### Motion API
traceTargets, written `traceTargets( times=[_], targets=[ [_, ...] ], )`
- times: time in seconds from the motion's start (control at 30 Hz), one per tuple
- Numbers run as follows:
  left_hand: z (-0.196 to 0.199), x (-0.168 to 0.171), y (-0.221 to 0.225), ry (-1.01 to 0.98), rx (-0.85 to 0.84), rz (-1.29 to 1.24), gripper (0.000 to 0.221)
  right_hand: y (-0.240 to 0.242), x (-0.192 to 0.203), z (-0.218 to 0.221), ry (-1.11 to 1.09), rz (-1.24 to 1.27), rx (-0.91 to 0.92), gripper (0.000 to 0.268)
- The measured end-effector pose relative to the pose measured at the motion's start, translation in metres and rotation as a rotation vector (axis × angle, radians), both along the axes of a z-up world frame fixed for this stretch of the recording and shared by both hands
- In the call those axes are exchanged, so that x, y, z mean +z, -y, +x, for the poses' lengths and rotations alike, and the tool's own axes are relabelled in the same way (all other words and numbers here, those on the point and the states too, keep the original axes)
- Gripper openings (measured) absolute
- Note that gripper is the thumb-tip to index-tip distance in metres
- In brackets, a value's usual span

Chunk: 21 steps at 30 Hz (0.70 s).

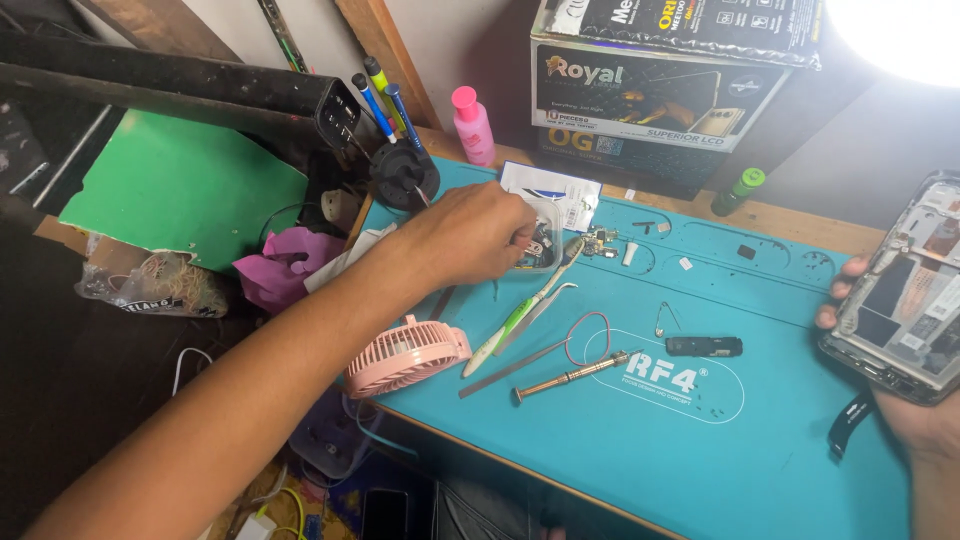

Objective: Removing internal components from a smartphone using a prying tool at a repair bench.

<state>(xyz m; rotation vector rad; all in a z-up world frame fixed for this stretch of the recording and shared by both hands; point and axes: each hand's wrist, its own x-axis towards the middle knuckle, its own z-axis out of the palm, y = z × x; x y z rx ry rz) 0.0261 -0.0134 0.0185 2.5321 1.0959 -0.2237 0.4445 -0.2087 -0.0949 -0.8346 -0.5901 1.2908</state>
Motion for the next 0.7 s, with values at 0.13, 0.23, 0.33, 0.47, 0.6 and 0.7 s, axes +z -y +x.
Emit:
traceTargets(
  times=[0.13, 0.23, 0.33, 0.47, 0.6, 0.7],
  targets=[
    [0.002, -0.007, -0.002, 0.028, -0.039, 0.013, 0.021, 0.0, 0.003, -0.001, 0.058, -0.015, -0.015, 0.065],
    [0.003, -0.004, -0.001, 0.009, -0.041, 0.014, 0.016, -0.001, 0.009, -0.005, 0.002, -0.011, -0.019, 0.064],
    [0.005, -0.003, -0.001, 0.013, -0.021, -0.009, 0.01, 0.0, 0.027, -0.017, -0.016, -0.037, -0.043, 0.062],
    [0.005, -0.002, 0.0, 0.012, -0.024, -0.01, 0.015, -0.003, 0.049, -0.031, 0.097, -0.101, -0.089, 0.067],
    [0.004, 0.012, 0.006, 0.024, -0.038, -0.006, 0.019, -0.004, 0.059, -0.036, 0.072, -0.11, -0.118, 0.068],
    [0.002, 0.04, 0.022, 0.001, 0.006, 0.021, 0.019, -0.002, 0.077, -0.044, -0.061, 0.086, -0.051, 0.09]
  ],
)
